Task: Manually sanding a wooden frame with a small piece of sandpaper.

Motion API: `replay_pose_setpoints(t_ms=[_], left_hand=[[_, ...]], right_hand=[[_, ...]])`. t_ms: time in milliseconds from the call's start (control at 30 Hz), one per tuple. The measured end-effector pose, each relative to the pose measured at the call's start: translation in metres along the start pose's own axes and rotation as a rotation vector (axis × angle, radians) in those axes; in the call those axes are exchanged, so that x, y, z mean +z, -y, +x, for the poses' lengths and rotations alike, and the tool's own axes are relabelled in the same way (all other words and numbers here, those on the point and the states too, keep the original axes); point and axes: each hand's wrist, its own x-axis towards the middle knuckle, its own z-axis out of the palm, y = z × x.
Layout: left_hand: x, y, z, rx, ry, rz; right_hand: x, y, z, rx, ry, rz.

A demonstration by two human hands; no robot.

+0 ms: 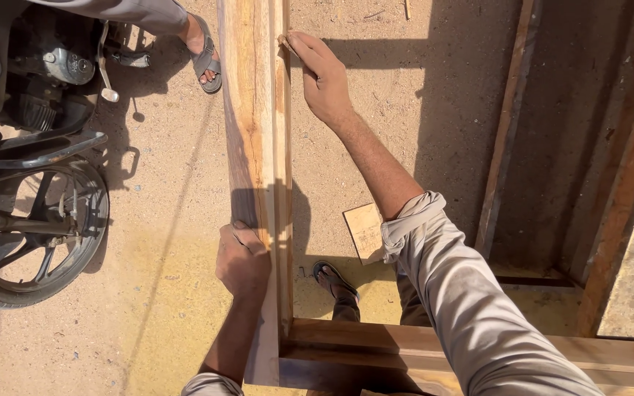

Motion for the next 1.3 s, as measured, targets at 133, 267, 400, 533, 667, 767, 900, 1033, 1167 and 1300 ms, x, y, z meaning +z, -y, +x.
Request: replay_pose_setpoints(t_ms=[133,267,400,533,667,767,900,1033,1167,1300], left_hand=[[0.01,0.012,0.004,0.039,-0.049,-0.001],[0.025,0.028,0.005,0.147,-0.123,0.076],[0.033,0.041,0.004,0.296,-0.27,0.183],[0.006,0.012,0.006,-0.043,0.036,0.141],[0.027,0.033,0.008,-0.008,0.04,0.018],[0.067,0.063,0.022,-0.165,0.234,0.267],[0.049,0.047,0.018,-0.091,0.356,0.498],[0.054,0.049,0.017,-0.035,0.296,0.364],[0.028,0.029,0.009,-0.016,0.165,0.283],[0.037,0.04,0.008,0.02,0.039,0.09]], right_hand=[[0.009,-0.01,-0.002,-0.009,0.006,-0.005],[0.007,-0.023,-0.006,0.052,0.059,-0.02],[-0.01,-0.028,-0.015,-0.114,0.144,-0.232],[-0.052,-0.011,0.026,-0.247,0.236,-0.415],[-0.089,0.027,0.065,-0.587,0.362,-0.641],[-0.104,0.041,0.085,-0.836,0.491,-0.773],[-0.114,0.056,0.093,-1.039,0.669,-0.942],[-0.114,0.054,0.103,-1.091,0.735,-1.048],[-0.112,0.05,0.112,-1.138,0.755,-1.096],[-0.108,0.05,0.118,-1.174,0.757,-1.098]])
